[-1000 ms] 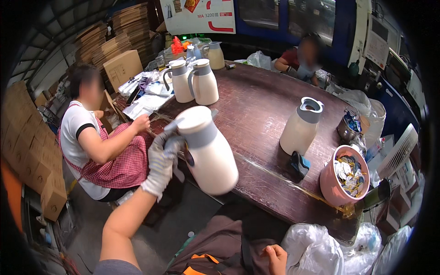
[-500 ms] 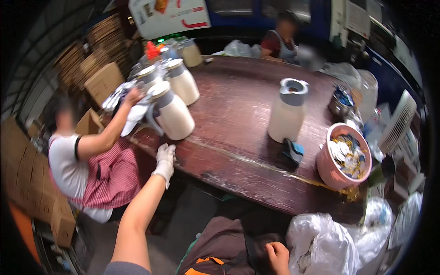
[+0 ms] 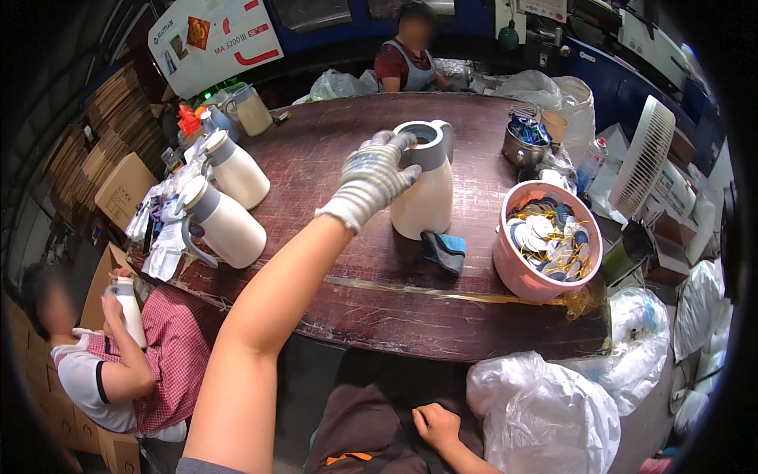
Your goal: The person assembles white kettles by inserting a filter, placing a lid, and securing a rubber band around the neck. They repeat this process for multiple kettles, placing each completed unit on the table.
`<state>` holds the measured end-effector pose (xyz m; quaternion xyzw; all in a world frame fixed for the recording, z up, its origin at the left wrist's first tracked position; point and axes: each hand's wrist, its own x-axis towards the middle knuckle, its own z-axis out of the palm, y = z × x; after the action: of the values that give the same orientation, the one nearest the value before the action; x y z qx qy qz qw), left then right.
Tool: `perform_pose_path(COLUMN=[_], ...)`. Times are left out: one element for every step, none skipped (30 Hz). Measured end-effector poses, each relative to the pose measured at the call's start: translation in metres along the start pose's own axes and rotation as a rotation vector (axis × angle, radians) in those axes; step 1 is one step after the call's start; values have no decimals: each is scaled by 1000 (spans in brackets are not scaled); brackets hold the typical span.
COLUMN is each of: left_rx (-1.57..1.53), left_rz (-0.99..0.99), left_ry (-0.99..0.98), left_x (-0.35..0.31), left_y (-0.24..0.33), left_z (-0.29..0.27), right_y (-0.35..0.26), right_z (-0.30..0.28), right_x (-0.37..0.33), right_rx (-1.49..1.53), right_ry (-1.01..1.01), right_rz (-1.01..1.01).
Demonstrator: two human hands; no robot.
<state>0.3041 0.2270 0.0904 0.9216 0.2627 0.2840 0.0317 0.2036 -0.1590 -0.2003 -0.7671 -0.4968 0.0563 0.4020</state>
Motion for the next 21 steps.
perform_pose_path(left_rx=[54,109,-29,-72,-115,-200,-259,-261,-256,-232,-206,-171,-70,-27,29,65,57,55,24,-39,-143], left_rz=[-73,-148,-224,-221,-219,-199,-200,-181,-164,-126,-88,-53,106,222,310,394,414,460,516,563,619], left_ry=[-152,-304,-280,-186,-91,-11,38,83,132,160,188,221,308,417,429,348,319,254,146,10,-143], left_x=[5,9,8,4,-4,-10,-21,-32,-43,-51,-60,-71,-81,-93,-108,-126,-142,-160,-177,-193,-205], left_y=[7,12,1,-5,-12,-30,-38,-47,-53,-48,-43,-34,-21,-11,6,21,49,68,82,94,99], left_z=[-4,-6,-1,3,7,10,11,11,4,-8,-23,-44,-58,-69,-86,-106,-121,-138,-150,-158,-157], right_y=[0,0,-1,1,4,4,3,2,0,1,2,2,4,0,0,1,3,2,7,3,-1], right_z=[-1,-3,-3,-2,0,4,2,0,-1,-1,0,0,0,-3,-6,-8,-11,-15,-20,-26,-38], right_x=[-2,-3,-3,-2,-2,1,-1,-1,-1,-1,-3,-4,-2,0,1,0,2,8,13,21,30], right_rx=[3,6,14,16,17,33,48,65,85,87,93,103,102,127,274,423,561,916,1129,1341,1538], right_ry=[5,9,10,22,32,41,44,44,43,40,30,18,20,15,0,-18,-27,-53,-97,-48,18], right_rz=[11,21,20,19,16,-1,6,11,8,10,16,12,16,14,144,269,402,575,629,685,747])
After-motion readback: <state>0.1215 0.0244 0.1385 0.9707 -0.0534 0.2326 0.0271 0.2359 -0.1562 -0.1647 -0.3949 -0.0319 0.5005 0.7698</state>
